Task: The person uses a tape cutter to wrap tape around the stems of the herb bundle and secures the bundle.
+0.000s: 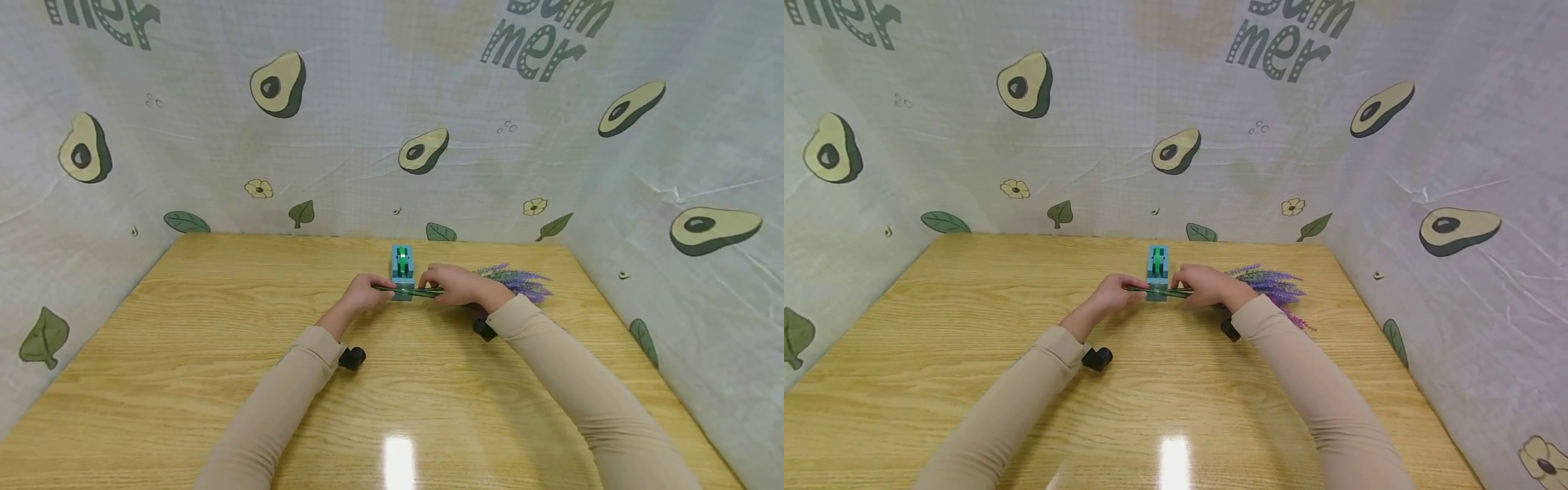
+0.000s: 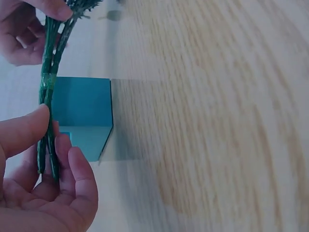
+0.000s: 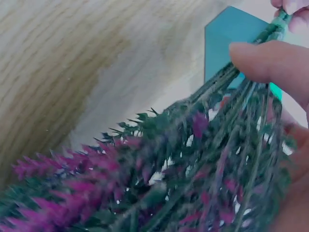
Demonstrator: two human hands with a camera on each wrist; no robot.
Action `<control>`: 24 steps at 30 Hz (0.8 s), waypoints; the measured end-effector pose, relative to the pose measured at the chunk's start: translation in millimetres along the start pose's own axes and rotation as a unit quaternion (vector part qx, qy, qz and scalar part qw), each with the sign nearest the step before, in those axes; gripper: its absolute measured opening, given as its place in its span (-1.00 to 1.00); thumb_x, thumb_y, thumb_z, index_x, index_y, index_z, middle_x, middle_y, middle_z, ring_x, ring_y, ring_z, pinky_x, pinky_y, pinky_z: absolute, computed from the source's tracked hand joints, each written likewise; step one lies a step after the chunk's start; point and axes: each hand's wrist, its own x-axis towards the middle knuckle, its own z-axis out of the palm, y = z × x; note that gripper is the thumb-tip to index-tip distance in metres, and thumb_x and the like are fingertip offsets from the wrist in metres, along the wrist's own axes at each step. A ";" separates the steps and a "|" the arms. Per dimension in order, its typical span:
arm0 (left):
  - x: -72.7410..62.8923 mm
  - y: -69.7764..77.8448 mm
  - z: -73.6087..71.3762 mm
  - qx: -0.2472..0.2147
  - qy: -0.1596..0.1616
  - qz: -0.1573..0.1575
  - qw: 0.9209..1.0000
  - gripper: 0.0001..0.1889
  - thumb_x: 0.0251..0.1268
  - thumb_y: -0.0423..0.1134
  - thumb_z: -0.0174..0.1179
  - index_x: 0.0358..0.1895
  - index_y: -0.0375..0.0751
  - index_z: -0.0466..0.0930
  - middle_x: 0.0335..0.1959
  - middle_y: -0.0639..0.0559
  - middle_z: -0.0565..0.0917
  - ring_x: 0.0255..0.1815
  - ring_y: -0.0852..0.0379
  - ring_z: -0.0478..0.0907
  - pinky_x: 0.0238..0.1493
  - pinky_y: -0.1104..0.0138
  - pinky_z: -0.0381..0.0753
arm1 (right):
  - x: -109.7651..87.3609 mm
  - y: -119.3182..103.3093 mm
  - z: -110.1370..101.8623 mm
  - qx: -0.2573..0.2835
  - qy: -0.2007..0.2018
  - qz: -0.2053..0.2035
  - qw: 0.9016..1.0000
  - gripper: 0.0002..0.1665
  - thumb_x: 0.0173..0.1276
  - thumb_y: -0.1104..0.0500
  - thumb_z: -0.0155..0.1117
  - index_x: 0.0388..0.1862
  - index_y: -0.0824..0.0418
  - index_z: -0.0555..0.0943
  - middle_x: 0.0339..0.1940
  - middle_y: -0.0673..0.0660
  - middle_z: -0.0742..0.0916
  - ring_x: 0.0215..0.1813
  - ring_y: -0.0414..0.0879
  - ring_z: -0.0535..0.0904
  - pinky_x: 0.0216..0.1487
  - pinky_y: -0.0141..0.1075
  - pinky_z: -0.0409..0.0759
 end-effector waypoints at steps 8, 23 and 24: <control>-0.5 -2.4 5.7 -0.057 -0.005 -0.003 0.998 -0.54 0.25 -0.35 0.21 0.22 -0.24 0.40 -0.01 -0.19 0.55 -0.05 -0.09 0.54 -0.03 0.14 0.53 | 1.3 3.1 7.9 0.010 0.002 0.014 1.000 -0.63 0.21 0.40 0.26 0.00 0.18 0.50 -0.08 0.17 0.62 -0.03 0.08 0.55 -0.05 -0.09 0.54; 11.2 -1.7 21.6 -0.150 0.074 -0.071 0.983 -0.55 0.05 -0.21 0.40 0.00 -0.32 0.54 -0.30 -0.15 0.62 -0.32 0.03 0.65 -0.20 0.25 0.63 | 1.7 6.3 14.9 0.018 0.027 0.019 0.999 -0.61 0.18 0.42 0.28 -0.03 0.15 0.50 -0.08 0.19 0.65 -0.04 0.08 0.57 -0.08 -0.08 0.56; 11.5 -1.3 22.5 -0.172 0.076 -0.076 0.979 -0.57 0.04 -0.26 0.40 0.00 -0.33 0.54 -0.29 -0.16 0.62 -0.33 0.03 0.66 -0.19 0.24 0.63 | 1.9 6.5 15.0 0.018 0.027 0.019 0.999 -0.61 0.18 0.42 0.28 -0.03 0.15 0.50 -0.09 0.18 0.65 -0.04 0.08 0.57 -0.08 -0.08 0.56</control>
